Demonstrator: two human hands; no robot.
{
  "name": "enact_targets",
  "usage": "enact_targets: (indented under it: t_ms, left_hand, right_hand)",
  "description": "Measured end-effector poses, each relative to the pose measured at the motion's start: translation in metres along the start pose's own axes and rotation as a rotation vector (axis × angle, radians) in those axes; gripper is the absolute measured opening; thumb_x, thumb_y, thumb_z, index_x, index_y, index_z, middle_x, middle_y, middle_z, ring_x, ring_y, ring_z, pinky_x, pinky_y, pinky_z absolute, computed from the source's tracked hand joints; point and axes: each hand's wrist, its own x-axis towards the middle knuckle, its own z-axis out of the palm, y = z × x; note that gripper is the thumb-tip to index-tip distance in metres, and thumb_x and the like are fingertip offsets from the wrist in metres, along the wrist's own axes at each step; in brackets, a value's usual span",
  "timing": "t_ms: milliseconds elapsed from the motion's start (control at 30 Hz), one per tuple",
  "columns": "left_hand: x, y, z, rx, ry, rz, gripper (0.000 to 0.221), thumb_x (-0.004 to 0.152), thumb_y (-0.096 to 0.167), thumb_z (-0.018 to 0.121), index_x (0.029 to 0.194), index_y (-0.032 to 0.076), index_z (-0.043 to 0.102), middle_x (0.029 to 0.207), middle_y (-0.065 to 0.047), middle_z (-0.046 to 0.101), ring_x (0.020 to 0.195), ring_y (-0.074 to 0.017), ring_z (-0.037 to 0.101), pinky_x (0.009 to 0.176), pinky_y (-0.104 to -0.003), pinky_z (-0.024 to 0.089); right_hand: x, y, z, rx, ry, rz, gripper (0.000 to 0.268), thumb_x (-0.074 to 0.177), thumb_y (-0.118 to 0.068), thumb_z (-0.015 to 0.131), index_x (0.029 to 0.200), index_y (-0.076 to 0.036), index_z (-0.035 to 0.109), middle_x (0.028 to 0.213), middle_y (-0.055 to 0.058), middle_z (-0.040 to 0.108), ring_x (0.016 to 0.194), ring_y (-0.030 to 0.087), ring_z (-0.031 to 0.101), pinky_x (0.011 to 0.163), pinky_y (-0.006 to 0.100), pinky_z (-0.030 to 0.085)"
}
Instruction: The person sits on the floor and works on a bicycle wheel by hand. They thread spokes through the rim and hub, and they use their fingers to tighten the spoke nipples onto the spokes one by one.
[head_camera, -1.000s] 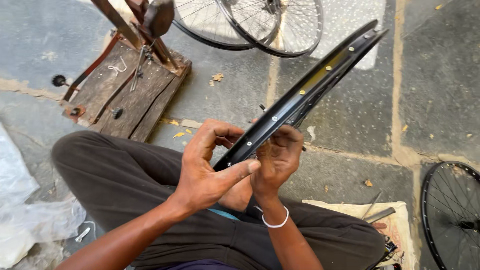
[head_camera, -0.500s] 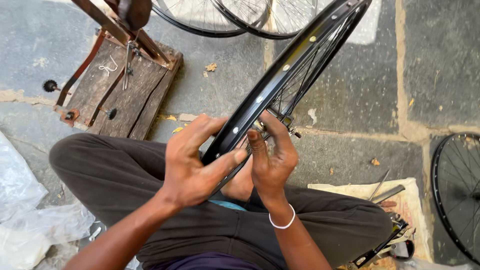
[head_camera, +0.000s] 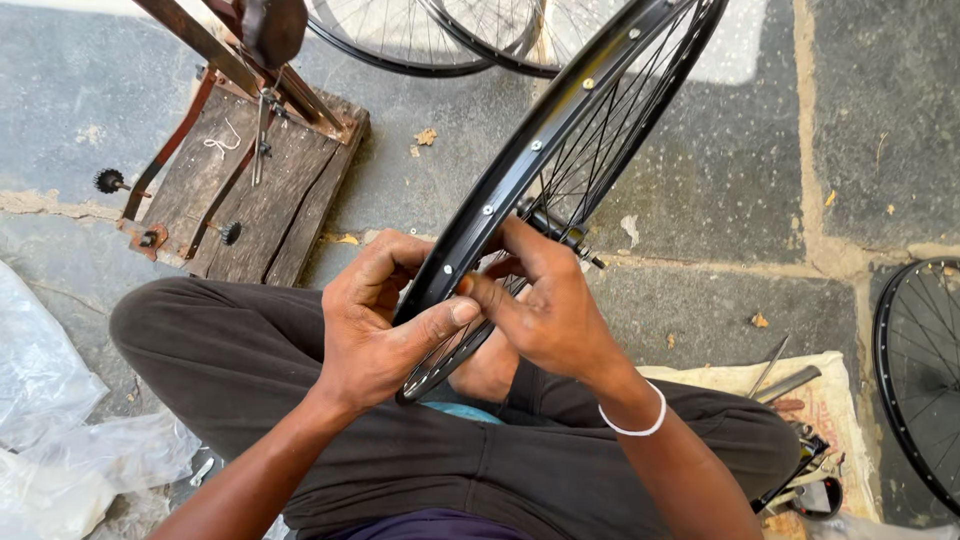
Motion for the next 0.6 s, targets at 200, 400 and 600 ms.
enact_targets:
  t_ms: [200,400,600]
  left_hand:
    - [0.0,0.007,0.007,0.042,0.056,0.029,0.054,0.084,0.011,0.086,0.129,-0.003,0.06,0.116,-0.007,0.063,0.107,-0.0133,0.064,0.098,-0.029,0.054]
    - [0.001,0.003,-0.003,-0.107,-0.114,-0.043,0.056,0.089,0.007,0.083,0.138,-0.007,0.059,0.13,-0.013,0.067,0.123,-0.0178,0.064,0.109,-0.032,0.052]
    - [0.001,0.005,0.003,-0.183,-0.086,0.015,0.058,0.089,0.007,0.082,0.138,-0.007,0.055,0.138,-0.012,0.056,0.13,-0.0194,0.061,0.115,-0.035,0.051]
  right_hand:
    - [-0.015,0.02,0.04,-0.166,0.473,-0.161,0.023,0.1,-0.011,0.072,0.12,-0.002,0.066,0.108,0.008,0.074,0.09,0.01,0.073,0.078,0.025,0.062]
    - [-0.023,0.043,0.064,0.064,0.705,-0.163,0.021,0.104,-0.006,0.068,0.124,0.0,0.064,0.125,0.014,0.071,0.111,0.017,0.072,0.091,0.029,0.061]
    - [-0.028,0.054,0.059,0.169,0.678,-0.197,0.024,0.103,-0.006,0.07,0.125,0.001,0.063,0.131,0.015,0.068,0.116,0.018,0.068,0.095,0.031,0.058]
